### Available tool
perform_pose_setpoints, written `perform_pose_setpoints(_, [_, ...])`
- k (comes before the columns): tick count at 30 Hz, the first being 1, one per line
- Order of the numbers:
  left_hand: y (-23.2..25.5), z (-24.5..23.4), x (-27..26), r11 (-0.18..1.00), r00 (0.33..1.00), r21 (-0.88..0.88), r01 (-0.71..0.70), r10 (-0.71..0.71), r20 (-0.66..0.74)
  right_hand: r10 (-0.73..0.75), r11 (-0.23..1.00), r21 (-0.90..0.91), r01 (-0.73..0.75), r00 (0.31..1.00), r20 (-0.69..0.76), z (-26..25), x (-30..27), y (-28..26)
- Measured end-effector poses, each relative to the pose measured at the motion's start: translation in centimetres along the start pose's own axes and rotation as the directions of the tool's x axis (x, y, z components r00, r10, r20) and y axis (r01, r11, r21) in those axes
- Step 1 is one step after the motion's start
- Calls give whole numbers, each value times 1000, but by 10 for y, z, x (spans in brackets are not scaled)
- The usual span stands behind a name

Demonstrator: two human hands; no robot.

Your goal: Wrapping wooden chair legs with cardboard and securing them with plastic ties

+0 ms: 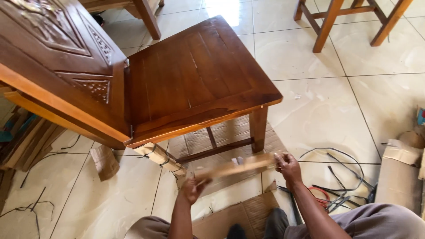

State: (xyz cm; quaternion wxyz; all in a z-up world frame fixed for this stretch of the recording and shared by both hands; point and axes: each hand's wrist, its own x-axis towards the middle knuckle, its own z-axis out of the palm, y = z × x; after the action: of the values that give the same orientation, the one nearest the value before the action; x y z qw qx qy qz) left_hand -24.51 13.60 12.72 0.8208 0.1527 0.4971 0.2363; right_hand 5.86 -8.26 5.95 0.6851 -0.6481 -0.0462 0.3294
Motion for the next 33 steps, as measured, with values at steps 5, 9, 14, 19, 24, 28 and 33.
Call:
perform_pose_setpoints(5, [-5,-80,68,994,977,4,-111,110,-182,78,978,-199,-58,993,93,46,9,7])
perform_pose_setpoints(9, [-5,-65,62,956,937,-129,-263,221,-269,68,958,-285,-42,994,83,81,13,-4])
perform_pose_setpoints(14, [6,-44,74,935,939,-195,-295,246,-238,-17,848,-521,97,988,156,99,48,21])
perform_pose_setpoints(19, [-4,-47,120,912,938,-252,-324,274,-213,-239,539,-777,325,944,229,116,29,-7])
perform_pose_setpoints(24, [1,-18,100,945,941,-209,-250,186,-283,-498,534,-728,431,855,141,123,14,7])
perform_pose_setpoints(28, [-11,-18,108,946,946,-233,-224,153,-287,-461,492,-797,350,882,102,122,7,16])
perform_pose_setpoints(33, [-8,-5,91,967,941,-150,-204,152,-303,-334,521,-813,258,939,84,119,17,28])
